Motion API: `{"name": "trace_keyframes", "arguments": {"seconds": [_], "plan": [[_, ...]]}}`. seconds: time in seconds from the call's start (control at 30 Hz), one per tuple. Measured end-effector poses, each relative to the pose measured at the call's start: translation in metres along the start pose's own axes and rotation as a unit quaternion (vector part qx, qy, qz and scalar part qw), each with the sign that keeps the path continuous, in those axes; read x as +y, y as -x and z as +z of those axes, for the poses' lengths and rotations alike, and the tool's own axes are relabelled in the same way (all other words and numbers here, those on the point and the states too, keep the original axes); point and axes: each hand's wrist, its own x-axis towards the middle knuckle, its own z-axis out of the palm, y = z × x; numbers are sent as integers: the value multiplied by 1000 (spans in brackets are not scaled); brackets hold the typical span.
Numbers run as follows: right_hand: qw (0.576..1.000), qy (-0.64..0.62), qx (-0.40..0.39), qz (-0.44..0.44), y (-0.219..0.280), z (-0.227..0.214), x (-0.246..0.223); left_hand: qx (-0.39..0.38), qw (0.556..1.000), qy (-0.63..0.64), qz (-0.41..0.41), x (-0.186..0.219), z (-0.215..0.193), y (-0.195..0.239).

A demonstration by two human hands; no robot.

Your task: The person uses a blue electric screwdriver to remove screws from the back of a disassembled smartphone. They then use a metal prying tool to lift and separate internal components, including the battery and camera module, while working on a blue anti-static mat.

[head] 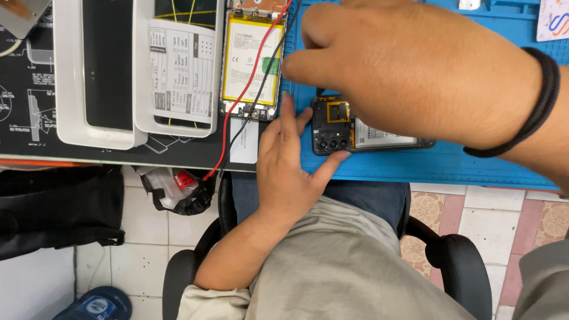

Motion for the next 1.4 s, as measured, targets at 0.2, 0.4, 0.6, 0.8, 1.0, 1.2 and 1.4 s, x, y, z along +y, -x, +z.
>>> {"name": "trace_keyframes", "arguments": {"seconds": [0.2, 0.4, 0.6, 0.8, 1.0, 1.2, 1.4], "plan": [[997, -34, -52, 47, -1, -2, -2, -3, 1000, -6, -3, 0, -1, 1], [992, 36, -92, 82, 10, 6, -1, -2, 1000, -2, -5, -1, 0, 0], [983, 13, -118, 143, 14, 9, -1, 2, 1000, -2, 2, -2, 0, 1], [996, 14, 11, 85, 14, 4, -6, 3, 1000, -3, 4, -3, 1, 2], [996, -39, 60, 47, 15, 6, -2, 14, 1000, 12, 2, 0, 5, -4], [989, -107, 94, 36, 20, 5, -3, 25, 1000, 3, 12, -1, 2, -1], [997, -22, -25, 73, 15, 6, -6, 19, 1000, -1, 9, 1, 1, -4]]}}
